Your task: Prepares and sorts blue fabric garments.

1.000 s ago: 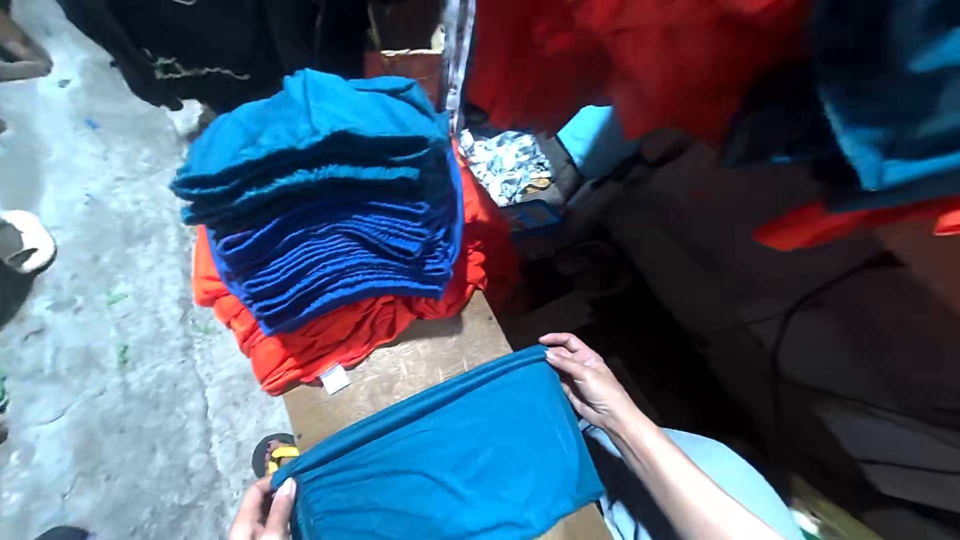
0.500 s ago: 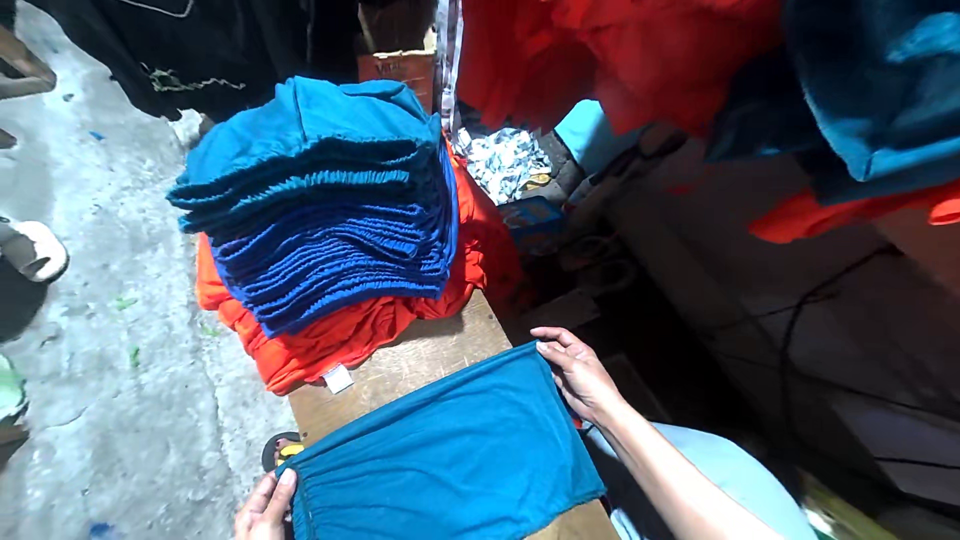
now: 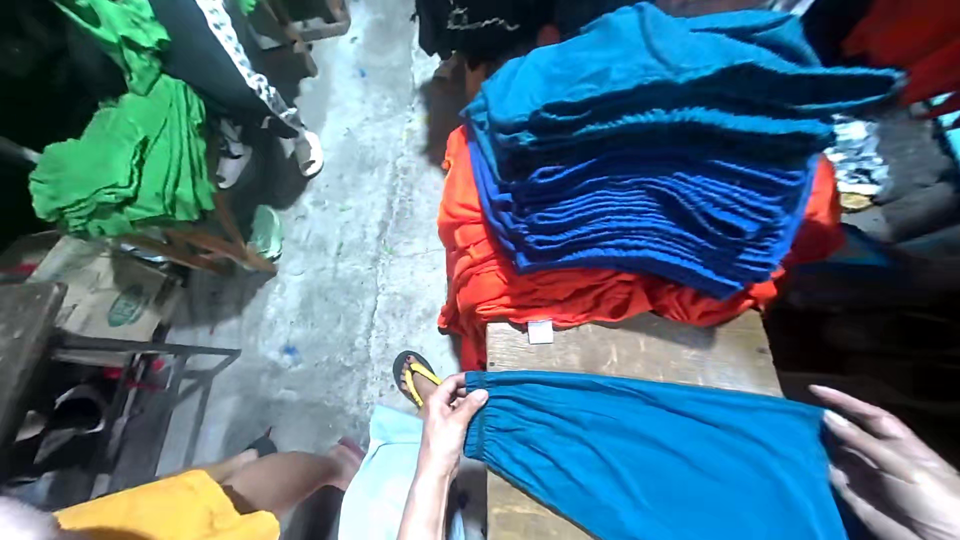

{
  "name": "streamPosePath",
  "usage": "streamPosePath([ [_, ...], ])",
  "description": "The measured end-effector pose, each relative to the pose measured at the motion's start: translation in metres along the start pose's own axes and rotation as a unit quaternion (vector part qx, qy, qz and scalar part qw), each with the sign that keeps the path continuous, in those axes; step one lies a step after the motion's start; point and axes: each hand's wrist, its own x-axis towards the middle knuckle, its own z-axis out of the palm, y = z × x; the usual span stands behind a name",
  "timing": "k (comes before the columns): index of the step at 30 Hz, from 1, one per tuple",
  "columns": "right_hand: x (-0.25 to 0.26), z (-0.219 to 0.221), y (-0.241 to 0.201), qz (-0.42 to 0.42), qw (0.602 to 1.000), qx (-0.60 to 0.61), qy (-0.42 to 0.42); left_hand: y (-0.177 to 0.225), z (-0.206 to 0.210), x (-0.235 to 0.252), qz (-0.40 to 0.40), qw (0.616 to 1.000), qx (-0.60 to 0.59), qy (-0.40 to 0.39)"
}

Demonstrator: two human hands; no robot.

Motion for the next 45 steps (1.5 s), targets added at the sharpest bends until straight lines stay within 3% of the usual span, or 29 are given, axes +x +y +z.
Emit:
streamPosePath([
  [14,0.003,0.003,-0.008,-0.017,0.998,-0.009,0.062,-0.002,-0.002,0.011,-0.069,0.994,-0.088,0.015],
  [28,-0.008,0.005,-0.009,0.006,0.996,0.079,-0.048,-0.002,-0.011,0.01,-0.054,0.998,-0.025,-0.005],
  [36,0.002,0.025,-0.014,-0.016,0.999,0.038,0.022,0.0,-0.018,0.013,-0.049,0.999,-0.01,-0.018],
  [42,0.004,0.022,-0.014,-0.01,0.997,0.071,-0.018,0.002,-0.016,0.011,-0.054,0.999,-0.003,-0.009],
  [45,0.002,0.023,-0.023,-0.01,0.999,0.019,-0.03,0.002,-0.013,0.01,-0.049,0.999,0.01,-0.008],
])
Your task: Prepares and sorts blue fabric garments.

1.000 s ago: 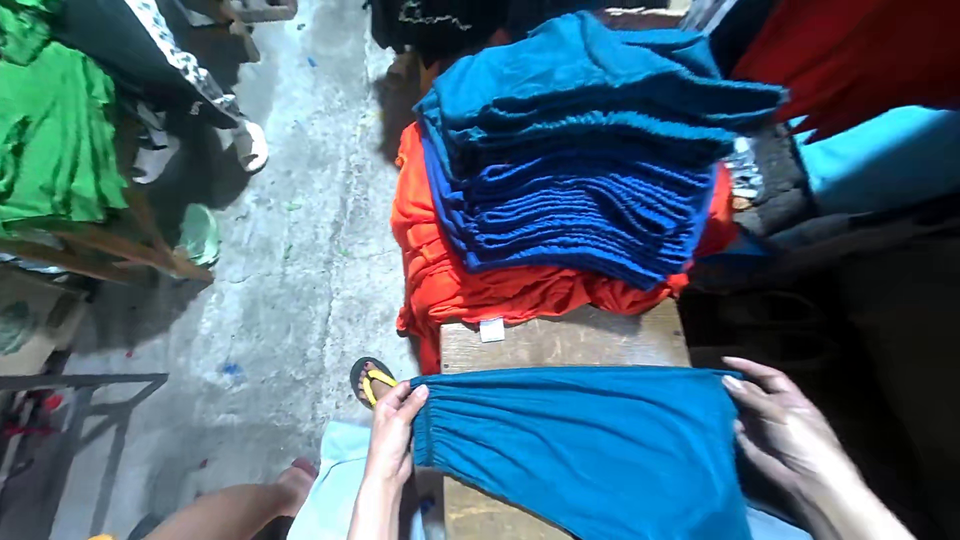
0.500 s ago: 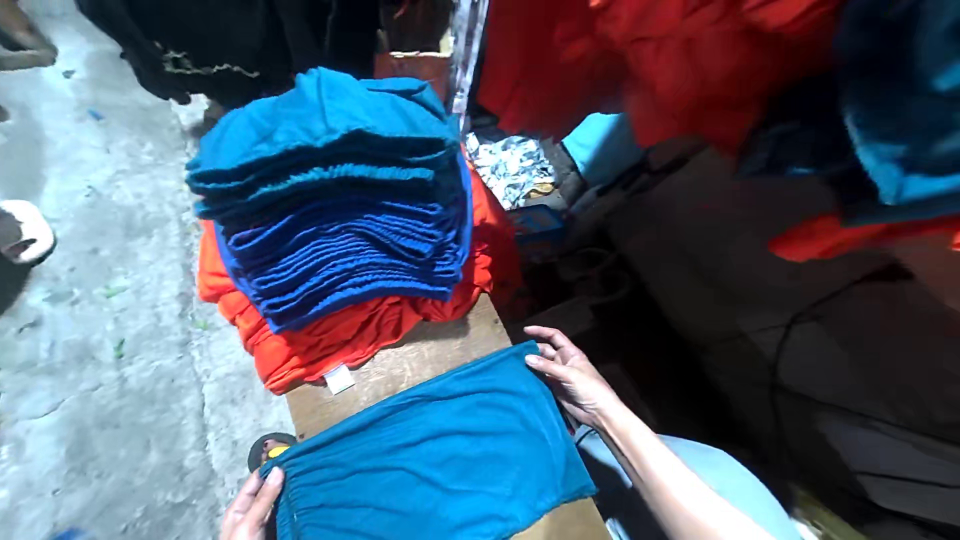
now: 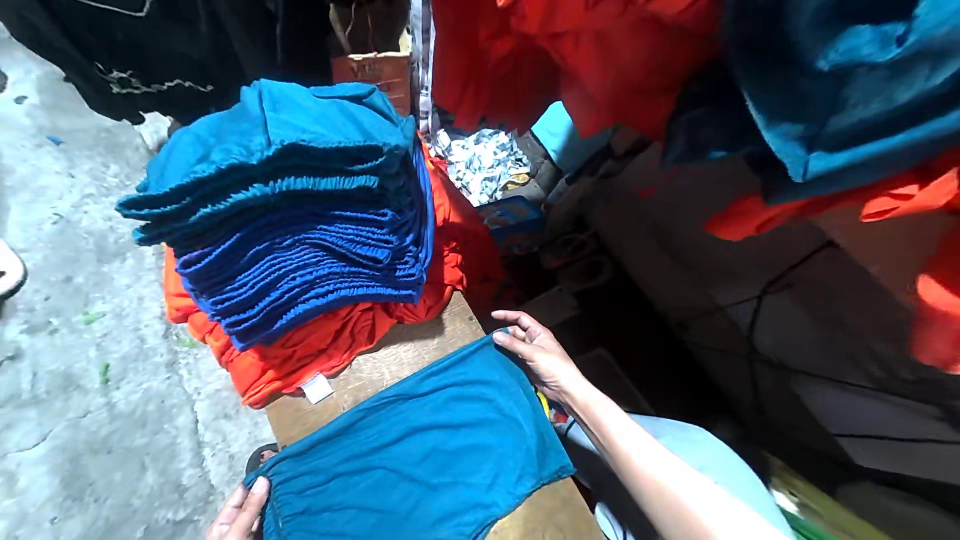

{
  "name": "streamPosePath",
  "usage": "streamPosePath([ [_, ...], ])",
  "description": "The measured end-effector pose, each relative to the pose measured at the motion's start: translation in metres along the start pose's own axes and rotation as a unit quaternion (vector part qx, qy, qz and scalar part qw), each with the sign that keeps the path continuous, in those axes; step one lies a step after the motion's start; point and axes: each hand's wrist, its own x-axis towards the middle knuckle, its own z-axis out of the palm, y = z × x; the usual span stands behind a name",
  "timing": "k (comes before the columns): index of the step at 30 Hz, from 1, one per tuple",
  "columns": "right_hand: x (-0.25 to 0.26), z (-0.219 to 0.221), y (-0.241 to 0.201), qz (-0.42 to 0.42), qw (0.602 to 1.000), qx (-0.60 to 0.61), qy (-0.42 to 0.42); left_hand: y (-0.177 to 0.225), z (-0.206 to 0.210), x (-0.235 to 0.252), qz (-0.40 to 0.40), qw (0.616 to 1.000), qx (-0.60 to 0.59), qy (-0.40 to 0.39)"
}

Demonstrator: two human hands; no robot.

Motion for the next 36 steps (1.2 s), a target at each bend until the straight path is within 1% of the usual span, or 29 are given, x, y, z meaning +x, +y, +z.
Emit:
streamPosePath([
  [2,-0.002,0.006,-0.007,-0.012,0.998,-0.054,0.023,-0.001,0.005,-0.003,0.014,1.0,0.007,0.016],
  [6,0.002,0.009,-0.005,-0.042,0.993,-0.088,0.07,0.001,0.016,-0.001,0.029,0.998,-0.027,0.048],
  [7,0.001,0.008,-0.003,-0.068,0.986,-0.132,0.082,0.002,0.016,-0.001,0.027,0.998,-0.032,0.046],
  [8,-0.003,0.006,0.0,-0.113,0.969,-0.204,0.086,0.003,0.015,-0.002,0.023,0.999,-0.028,0.036],
  [9,-0.008,0.003,0.002,-0.18,0.937,-0.288,0.077,0.004,0.015,-0.002,0.019,0.999,-0.021,0.026],
  [11,-0.018,0.006,0.012,-0.344,0.839,-0.421,0.04,0.006,0.018,-0.004,0.02,1.0,0.003,0.021],
  [12,-0.024,0.013,0.02,-0.408,0.792,-0.454,0.004,0.006,0.018,-0.005,0.028,0.999,0.014,0.021],
  [13,-0.03,0.022,0.028,-0.445,0.757,-0.477,-0.038,0.003,0.018,-0.004,0.039,0.999,0.023,0.024],
  [14,-0.035,0.03,0.036,-0.456,0.729,-0.507,-0.064,-0.001,0.018,-0.002,0.053,0.998,0.031,0.029],
  [16,-0.034,0.031,0.05,-0.424,0.693,-0.579,-0.069,-0.01,0.017,0.003,0.076,0.995,0.038,0.05],
  [19,-0.028,0.024,0.048,-0.371,0.685,-0.624,-0.06,-0.016,0.018,0.003,0.104,0.992,0.034,0.063],
  [25,-0.031,0.02,0.038,-0.343,0.674,-0.648,-0.091,-0.008,0.016,-0.005,0.142,0.984,0.097,0.054],
  [31,-0.032,0.018,0.037,-0.336,0.669,-0.657,-0.092,-0.007,0.022,-0.009,0.135,0.983,0.113,0.052],
  [33,-0.033,0.019,0.035,-0.328,0.67,-0.659,-0.092,-0.004,0.023,-0.007,0.119,0.986,0.108,0.047],
  [34,-0.033,0.019,0.035,-0.324,0.67,-0.661,-0.092,-0.004,0.022,-0.005,0.106,0.99,0.086,0.04],
  [36,-0.033,0.019,0.035,-0.323,0.669,-0.665,-0.083,-0.008,0.017,0.003,0.07,0.997,0.007,0.01],
])
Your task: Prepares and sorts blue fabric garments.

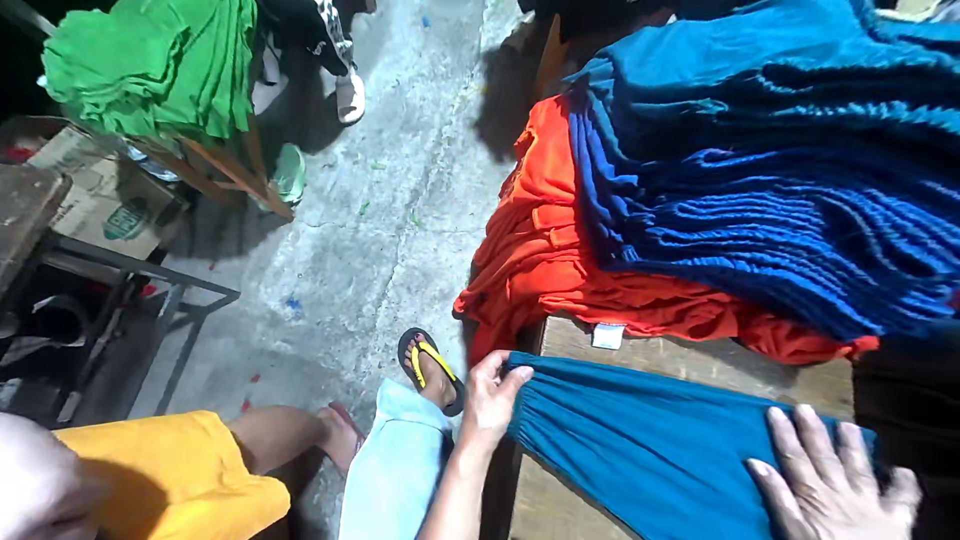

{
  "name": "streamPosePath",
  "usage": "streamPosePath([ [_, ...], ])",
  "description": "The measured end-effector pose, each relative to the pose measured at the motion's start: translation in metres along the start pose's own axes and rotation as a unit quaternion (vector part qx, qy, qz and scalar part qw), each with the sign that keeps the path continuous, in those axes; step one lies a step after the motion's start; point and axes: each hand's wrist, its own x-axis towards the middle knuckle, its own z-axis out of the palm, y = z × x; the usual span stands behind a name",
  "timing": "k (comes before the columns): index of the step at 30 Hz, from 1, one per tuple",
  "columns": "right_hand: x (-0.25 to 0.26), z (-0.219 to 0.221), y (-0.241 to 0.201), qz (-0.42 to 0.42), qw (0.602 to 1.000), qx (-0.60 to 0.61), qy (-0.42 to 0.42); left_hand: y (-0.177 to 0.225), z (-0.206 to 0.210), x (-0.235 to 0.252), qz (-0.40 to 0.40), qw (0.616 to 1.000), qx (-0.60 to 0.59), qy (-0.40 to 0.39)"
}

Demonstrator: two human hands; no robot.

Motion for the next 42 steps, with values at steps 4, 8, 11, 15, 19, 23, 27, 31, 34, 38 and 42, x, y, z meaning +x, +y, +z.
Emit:
streamPosePath([
  [4,0.002,0.006,-0.002,-0.003,0.999,-0.009,0.041,-0.017,-0.003,0.011,-0.054,0.994,-0.095,-0.005],
  [8,-0.007,-0.002,-0.03,0.003,0.998,-0.027,0.059,-0.015,-0.009,-0.003,-0.089,0.994,-0.057,-0.037],
  [11,-0.022,0.006,-0.068,0.002,0.999,0.011,0.033,-0.016,-0.018,-0.022,-0.132,0.99,-0.029,-0.043],
  [15,-0.031,0.02,-0.082,0.022,0.998,0.063,0.004,-0.014,-0.026,-0.022,-0.121,0.993,0.009,-0.007],
  [19,-0.056,0.008,-0.089,0.015,0.992,0.119,0.036,0.002,-0.024,-0.029,0.093,0.941,0.325,0.03],
  [23,-0.121,0.007,-0.077,0.026,0.983,0.108,0.143,0.03,0.06,-0.057,0.381,0.792,0.475,-0.045],
  [27,-0.162,0.006,-0.063,0.07,0.986,0.129,0.073,0.003,0.164,-0.067,0.457,0.699,0.519,-0.18],
  [31,-0.169,0.006,-0.064,0.08,0.983,0.167,0.0,-0.028,0.192,-0.045,0.476,0.621,0.588,-0.206],
  [34,-0.173,0.004,-0.064,0.051,0.981,0.185,-0.018,-0.034,0.173,-0.029,0.474,0.588,0.622,-0.206],
  [38,-0.173,0.003,-0.065,0.045,0.976,0.215,0.006,-0.031,0.166,-0.029,0.475,0.583,0.627,-0.206],
  [42,-0.161,0.0,-0.05,0.171,0.953,0.197,0.152,-0.018,0.18,-0.048,0.493,0.602,0.599,-0.19],
])
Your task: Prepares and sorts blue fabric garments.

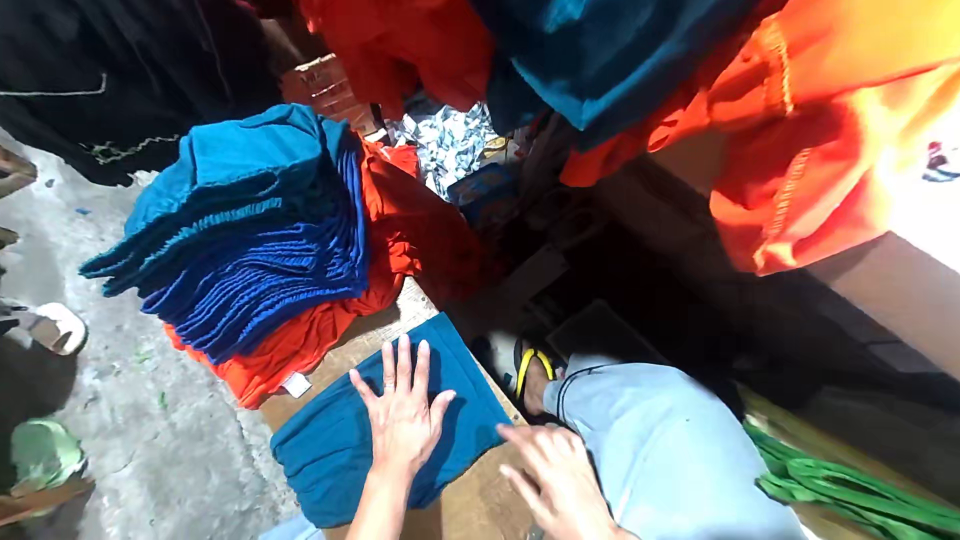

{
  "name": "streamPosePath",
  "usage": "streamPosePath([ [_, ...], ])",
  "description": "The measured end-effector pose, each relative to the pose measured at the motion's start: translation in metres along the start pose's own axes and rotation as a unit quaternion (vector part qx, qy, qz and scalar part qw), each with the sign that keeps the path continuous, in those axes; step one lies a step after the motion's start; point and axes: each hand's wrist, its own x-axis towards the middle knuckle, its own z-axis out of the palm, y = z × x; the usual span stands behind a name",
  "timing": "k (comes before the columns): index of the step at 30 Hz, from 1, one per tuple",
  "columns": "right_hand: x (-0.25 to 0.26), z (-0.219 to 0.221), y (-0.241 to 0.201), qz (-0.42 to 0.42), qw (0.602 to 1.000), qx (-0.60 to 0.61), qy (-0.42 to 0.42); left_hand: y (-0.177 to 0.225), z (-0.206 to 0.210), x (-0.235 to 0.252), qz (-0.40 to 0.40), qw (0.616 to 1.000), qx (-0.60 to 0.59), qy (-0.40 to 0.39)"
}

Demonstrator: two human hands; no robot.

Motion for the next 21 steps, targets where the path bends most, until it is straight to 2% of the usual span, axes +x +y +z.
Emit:
streamPosePath([
  [2,0.011,0.0,0.008,0.065,0.997,-0.02,0.028,0.016,-0.006,0.007,0.008,0.999,-0.012,0.032],
  [4,0.017,0.005,0.012,0.073,0.996,-0.039,0.031,0.02,0.006,0.012,0.012,0.999,-0.008,0.051],
  [6,0.017,0.009,0.01,0.07,0.997,-0.035,0.022,0.016,0.027,0.007,-0.001,1.0,0.011,0.014],
  [8,0.019,0.008,0.01,0.074,0.997,-0.021,0.013,0.013,0.031,0.01,-0.011,1.0,0.008,-0.028],
  [10,0.021,0.005,0.007,0.073,0.997,-0.009,0.002,0.01,0.016,0.011,-0.018,0.998,-0.024,-0.055],
  [12,0.027,0.0,0.009,0.061,0.998,-0.003,-0.013,0.017,-0.01,0.0,-0.029,0.998,-0.061,-0.018],
  [15,0.034,-0.008,0.011,0.046,0.996,0.012,-0.08,0.056,-0.054,-0.078,-0.05,0.989,-0.127,0.05],
  [18,0.041,-0.014,0.01,0.051,0.989,0.029,-0.136,0.106,-0.058,-0.172,-0.051,0.98,-0.188,-0.039],
  [21,0.047,-0.021,0.004,0.109,0.978,0.083,-0.158,0.131,-0.045,-0.209,-0.082,0.966,-0.206,-0.135],
])
